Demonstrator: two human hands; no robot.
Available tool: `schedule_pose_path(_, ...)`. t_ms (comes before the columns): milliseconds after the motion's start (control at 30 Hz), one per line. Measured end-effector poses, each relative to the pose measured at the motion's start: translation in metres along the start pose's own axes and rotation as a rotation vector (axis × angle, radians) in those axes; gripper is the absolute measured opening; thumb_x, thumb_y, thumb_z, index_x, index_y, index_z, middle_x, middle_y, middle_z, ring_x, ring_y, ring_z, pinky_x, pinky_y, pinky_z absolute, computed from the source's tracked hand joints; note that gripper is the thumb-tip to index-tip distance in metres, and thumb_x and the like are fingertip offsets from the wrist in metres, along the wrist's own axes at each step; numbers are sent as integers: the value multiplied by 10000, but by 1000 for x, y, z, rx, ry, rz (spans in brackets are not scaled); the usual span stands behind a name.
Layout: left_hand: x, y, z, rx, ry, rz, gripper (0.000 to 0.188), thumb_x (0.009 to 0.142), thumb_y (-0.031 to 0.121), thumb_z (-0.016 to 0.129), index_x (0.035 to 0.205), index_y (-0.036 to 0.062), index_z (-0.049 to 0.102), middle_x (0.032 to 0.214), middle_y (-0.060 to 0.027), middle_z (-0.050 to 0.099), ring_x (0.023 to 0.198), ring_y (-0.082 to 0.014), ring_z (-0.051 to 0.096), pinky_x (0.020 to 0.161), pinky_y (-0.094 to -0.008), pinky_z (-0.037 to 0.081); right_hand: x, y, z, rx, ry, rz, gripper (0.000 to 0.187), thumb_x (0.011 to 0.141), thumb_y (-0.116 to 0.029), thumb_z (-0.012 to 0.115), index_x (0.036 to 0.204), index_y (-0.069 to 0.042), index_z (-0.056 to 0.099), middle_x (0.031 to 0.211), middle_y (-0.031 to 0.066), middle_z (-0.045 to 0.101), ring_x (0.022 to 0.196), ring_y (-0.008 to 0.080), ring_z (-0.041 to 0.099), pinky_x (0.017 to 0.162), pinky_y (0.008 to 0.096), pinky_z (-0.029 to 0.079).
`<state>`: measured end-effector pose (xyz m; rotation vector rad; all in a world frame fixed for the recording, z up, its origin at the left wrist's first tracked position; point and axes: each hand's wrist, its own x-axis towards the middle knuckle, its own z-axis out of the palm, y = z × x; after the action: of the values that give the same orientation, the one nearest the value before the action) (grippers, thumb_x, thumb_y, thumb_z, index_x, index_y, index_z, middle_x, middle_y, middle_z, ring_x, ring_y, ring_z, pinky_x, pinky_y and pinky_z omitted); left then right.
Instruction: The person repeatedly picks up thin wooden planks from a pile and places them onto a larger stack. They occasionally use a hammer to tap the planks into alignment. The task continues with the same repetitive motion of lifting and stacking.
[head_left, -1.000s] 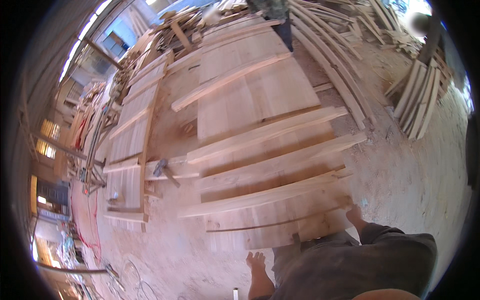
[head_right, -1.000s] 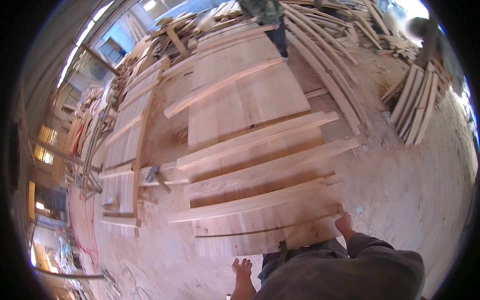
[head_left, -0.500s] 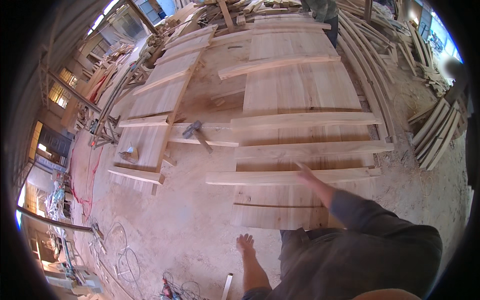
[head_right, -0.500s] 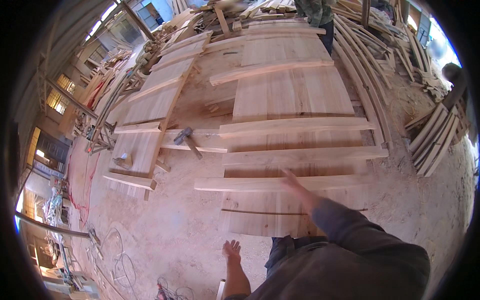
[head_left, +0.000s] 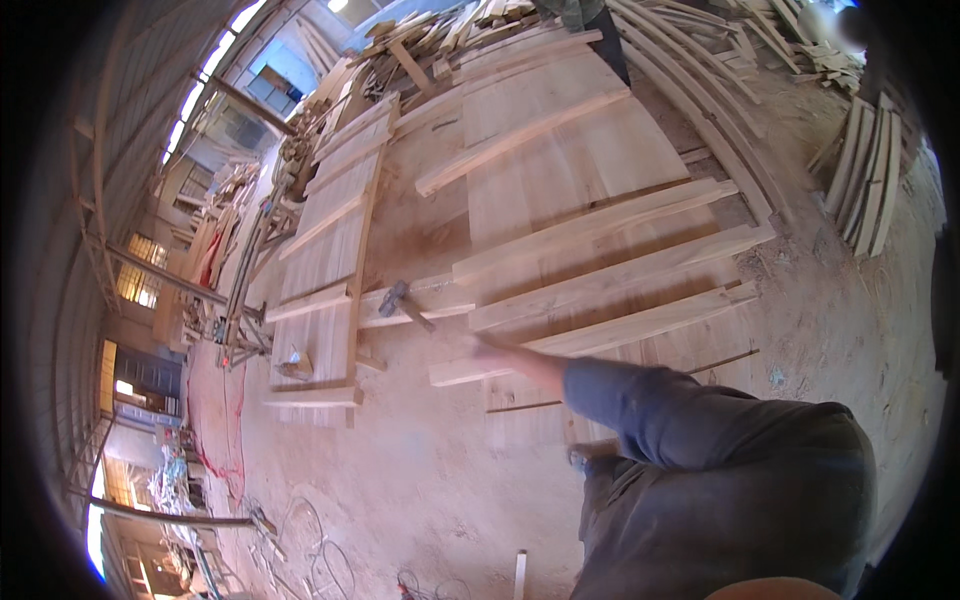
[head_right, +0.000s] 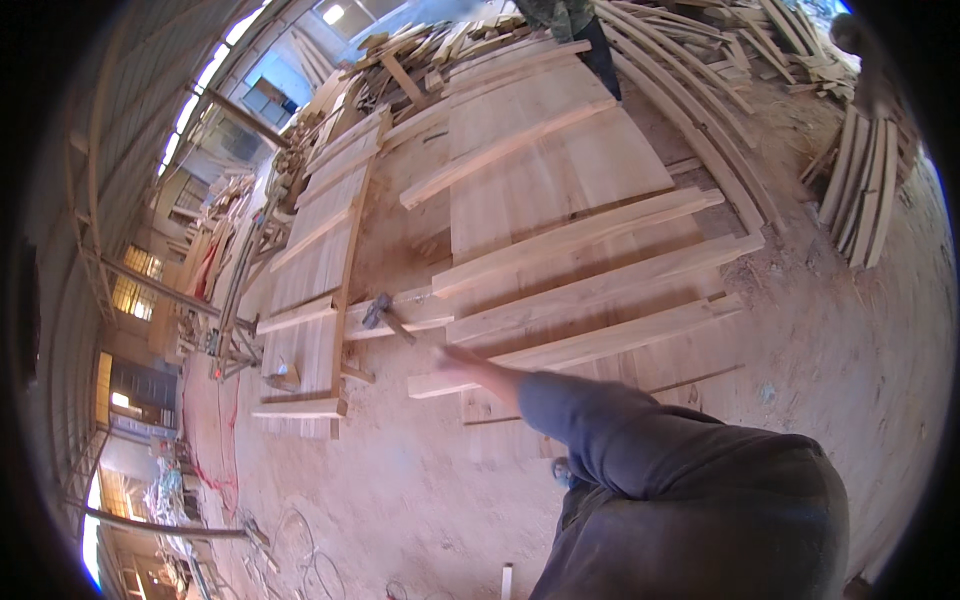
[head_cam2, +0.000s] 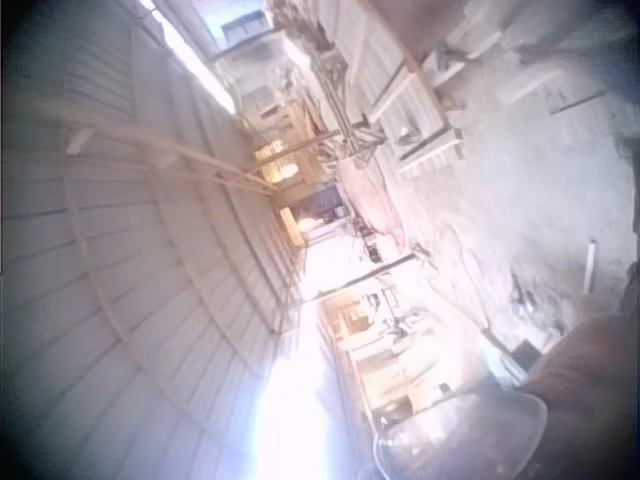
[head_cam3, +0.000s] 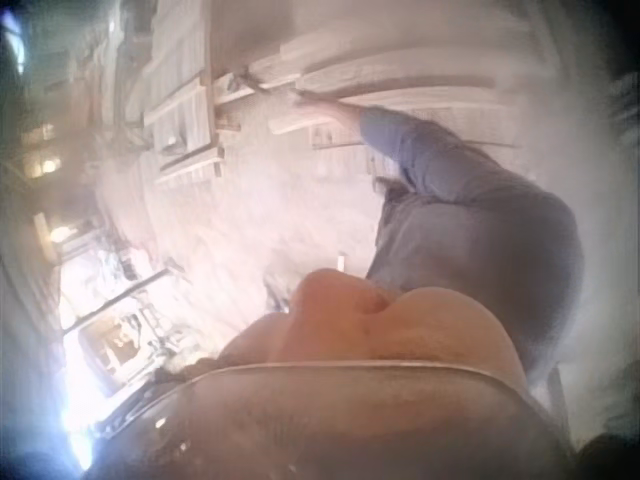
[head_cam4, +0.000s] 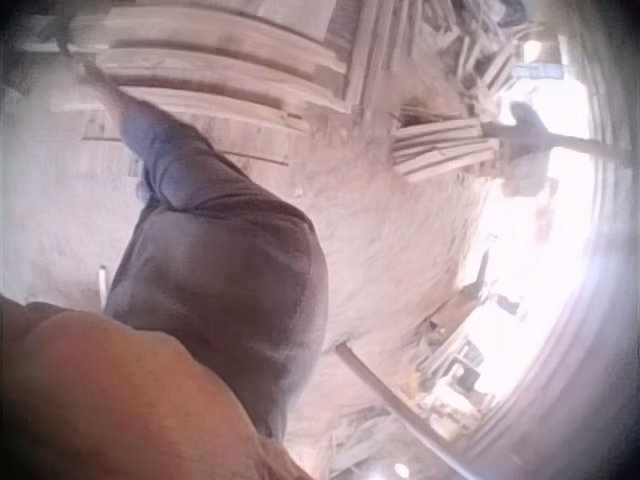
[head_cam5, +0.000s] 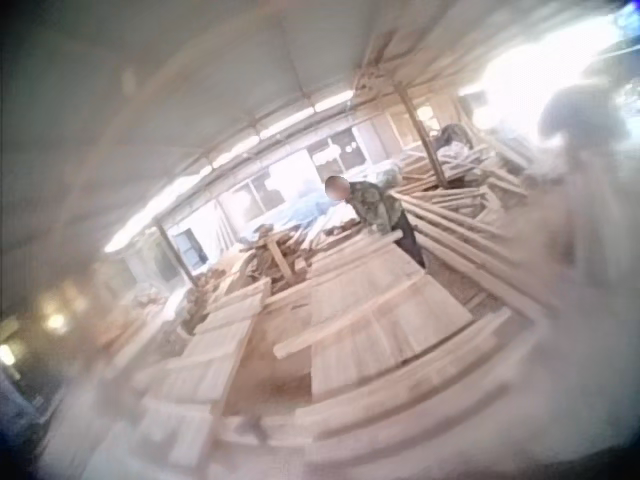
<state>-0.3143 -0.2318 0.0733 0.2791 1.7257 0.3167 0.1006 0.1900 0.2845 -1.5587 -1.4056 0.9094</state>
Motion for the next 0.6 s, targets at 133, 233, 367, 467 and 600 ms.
schedule_pose_path(133, 17, 28, 4, 96, -57, 35, 526, 980, 357, 474, 1425, 106, 348, 1285, -202, 534, 1018, -397, 575, 775, -510, 461, -147, 185, 39, -177, -142, -79, 255, 924, -224, 545, 1046, -14, 624, 1024, 205, 603, 1021, 316, 566, 858, 428, 442)
schedule_pose_path(233, 35, 58, -51, 103, -7, 99, 504, 973, 331, 499, 1402, 104, 365, 1235, -205, 566, 948, -394, 605, 717, -500, 476, -267, 189, 47, 42, -4, -310, 153, 955, -153, 523, 856, -45, 565, 837, 138, 494, 819, 327, 477, 746, 427, 381)
schedule_pose_path(367, 92, 142, -76, 153, -60, 217, 476, 962, 297, 533, 1371, 101, 387, 1169, -210, 608, 855, -390, 645, 641, -486, 496, -350, 229, 14, -485, -126, 70, 209, 803, -162, 582, 885, -1, 686, 890, 191, 674, 857, 380, 642, 752, 472, 501)
schedule_pose_path(467, 132, 221, -68, -25, -185, 318, 397, 962, 265, 553, 1302, 92, 444, 1118, -207, 641, 835, -399, 669, 629, -504, 512, -371, 262, -5, -488, -9, 917, 223, 764, -221, 610, 763, -27, 720, 831, 221, 696, 716, 404, 677, 616, 508, 523)
schedule_pose_path(600, 121, 277, -89, 98, -21, 382, 651, 895, 180, 615, 1465, 105, 308, 1048, -206, 647, 745, -347, 649, 576, -394, 468, -391, 198, 30, -683, -6, 691, 229, 786, -245, 596, 803, -63, 733, 868, 246, 690, 811, 375, 689, 707, 500, 529)
